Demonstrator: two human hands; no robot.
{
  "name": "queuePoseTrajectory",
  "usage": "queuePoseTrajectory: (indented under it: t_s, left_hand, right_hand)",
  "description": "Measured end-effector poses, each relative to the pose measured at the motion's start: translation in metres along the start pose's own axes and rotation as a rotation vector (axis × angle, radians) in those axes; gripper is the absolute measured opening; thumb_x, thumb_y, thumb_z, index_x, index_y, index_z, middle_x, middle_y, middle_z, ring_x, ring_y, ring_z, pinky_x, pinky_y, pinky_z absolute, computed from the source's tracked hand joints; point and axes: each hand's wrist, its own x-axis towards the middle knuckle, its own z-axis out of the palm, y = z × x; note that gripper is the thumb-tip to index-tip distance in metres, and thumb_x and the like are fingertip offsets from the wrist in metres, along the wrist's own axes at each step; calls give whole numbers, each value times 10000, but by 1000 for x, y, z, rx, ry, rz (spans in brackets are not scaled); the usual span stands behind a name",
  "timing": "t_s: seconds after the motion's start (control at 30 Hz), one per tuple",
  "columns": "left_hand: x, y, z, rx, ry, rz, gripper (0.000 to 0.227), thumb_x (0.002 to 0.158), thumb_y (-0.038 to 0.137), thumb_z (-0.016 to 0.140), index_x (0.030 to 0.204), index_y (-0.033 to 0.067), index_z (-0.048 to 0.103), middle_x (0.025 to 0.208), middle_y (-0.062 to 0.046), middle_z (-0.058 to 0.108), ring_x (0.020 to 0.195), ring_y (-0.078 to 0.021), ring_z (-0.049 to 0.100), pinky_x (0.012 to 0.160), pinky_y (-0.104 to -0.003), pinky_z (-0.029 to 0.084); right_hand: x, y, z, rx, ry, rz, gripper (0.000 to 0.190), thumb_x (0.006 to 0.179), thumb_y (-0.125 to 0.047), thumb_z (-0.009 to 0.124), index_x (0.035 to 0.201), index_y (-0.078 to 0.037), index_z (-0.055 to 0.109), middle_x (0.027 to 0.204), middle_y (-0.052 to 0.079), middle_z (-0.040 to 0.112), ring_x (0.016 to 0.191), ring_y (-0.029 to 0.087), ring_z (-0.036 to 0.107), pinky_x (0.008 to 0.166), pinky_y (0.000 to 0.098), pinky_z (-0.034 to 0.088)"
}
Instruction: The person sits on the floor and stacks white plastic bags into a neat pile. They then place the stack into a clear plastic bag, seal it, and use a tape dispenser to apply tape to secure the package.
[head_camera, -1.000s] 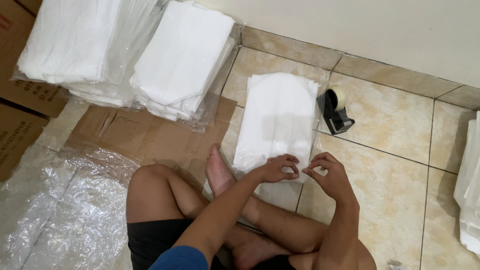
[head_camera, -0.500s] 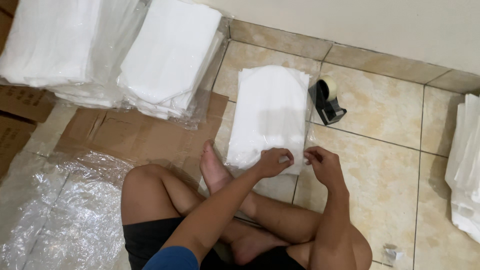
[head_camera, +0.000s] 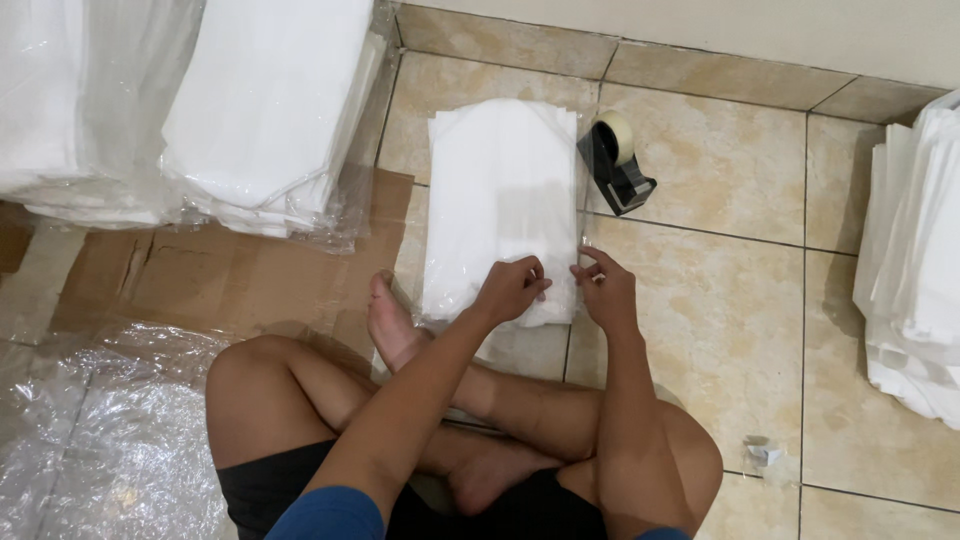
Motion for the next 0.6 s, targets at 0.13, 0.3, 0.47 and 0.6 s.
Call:
queuePoseTrajectory:
  t_s: [0.13, 0.3, 0.47, 0.6]
  left_hand:
    - [5, -2, 0, -25, -28, -79, 114, 893, 240, 586, 881, 126, 586, 722, -15, 711, 745, -239, 689, 736, -342, 504]
    - [13, -7, 7, 38, -14, -176, 158, 870, 276, 583, 868, 121, 615, 743, -47, 709, 761, -261, 690, 723, -364, 515]
    - [13, -2, 7, 49, -10, -224, 139, 848, 251, 571, 843, 121, 621, 702, -21, 699, 740, -248, 685, 714, -353, 515]
    - [15, -1, 5, 78, -34, -232, 145, 830, 236, 579, 838, 99, 627, 708, -49, 698, 775, -297, 684, 745, -381, 509]
  right_hand:
    - [4, -4, 7, -76, 16, 88, 371, 843, -221, 707, 1201, -139, 649, 778, 155, 648, 657, 235, 549, 673, 378, 489]
    - [2, -17, 9, -151, 32, 229, 489, 803, -265, 743, 1234, -116, 564, 751, 129, 649, 700, 265, 631, 683, 392, 506]
    - [8, 1, 10, -250, 131, 291, 412, 869, -363, 664, 1208, -164, 536, 809, 105, 656, 803, 285, 665, 733, 428, 530]
    - [16, 27, 7, -78, 255, 261, 338, 981, -378, 560, 1194, -116, 560, 861, 127, 650, 847, 284, 656, 731, 425, 522]
